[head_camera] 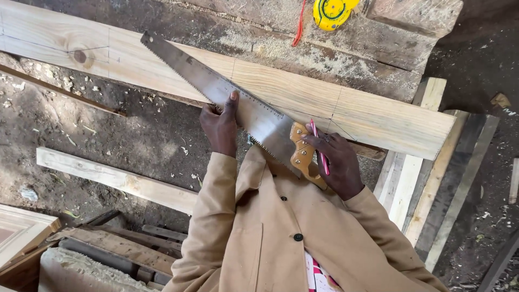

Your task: The person is using a pencil and various tools like a saw and ruler as guides to draw a complex design on a long wooden plank.

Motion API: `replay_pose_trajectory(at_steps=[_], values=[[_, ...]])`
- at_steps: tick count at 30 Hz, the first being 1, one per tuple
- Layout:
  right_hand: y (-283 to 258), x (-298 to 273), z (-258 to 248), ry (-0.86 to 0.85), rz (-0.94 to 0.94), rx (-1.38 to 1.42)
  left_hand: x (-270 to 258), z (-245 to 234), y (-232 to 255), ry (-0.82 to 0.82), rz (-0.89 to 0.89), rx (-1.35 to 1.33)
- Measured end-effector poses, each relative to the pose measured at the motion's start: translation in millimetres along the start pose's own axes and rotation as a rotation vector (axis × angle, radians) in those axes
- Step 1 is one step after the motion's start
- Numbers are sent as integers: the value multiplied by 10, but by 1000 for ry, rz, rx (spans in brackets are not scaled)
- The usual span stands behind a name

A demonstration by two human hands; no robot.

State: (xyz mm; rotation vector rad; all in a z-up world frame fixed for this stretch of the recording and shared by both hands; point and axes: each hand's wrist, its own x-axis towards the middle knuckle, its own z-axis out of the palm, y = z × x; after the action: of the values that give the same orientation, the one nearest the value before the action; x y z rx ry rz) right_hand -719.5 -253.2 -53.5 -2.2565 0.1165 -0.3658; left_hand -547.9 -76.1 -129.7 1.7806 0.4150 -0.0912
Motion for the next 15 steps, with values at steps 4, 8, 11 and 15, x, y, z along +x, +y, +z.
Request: replay_pose_trajectory(at_steps=[4, 8, 11, 15], values=[[128, -58, 69, 0, 15, 35, -12, -11, 4, 26, 12, 37], [158, -78, 102, 5, 43, 53, -73, 5, 78, 34, -1, 51], [218, -121, 137, 4, 59, 65, -67, 3, 72, 31, -6, 56], [226, -120, 143, 3, 59, 76, -56, 2, 75, 29, -24, 19]])
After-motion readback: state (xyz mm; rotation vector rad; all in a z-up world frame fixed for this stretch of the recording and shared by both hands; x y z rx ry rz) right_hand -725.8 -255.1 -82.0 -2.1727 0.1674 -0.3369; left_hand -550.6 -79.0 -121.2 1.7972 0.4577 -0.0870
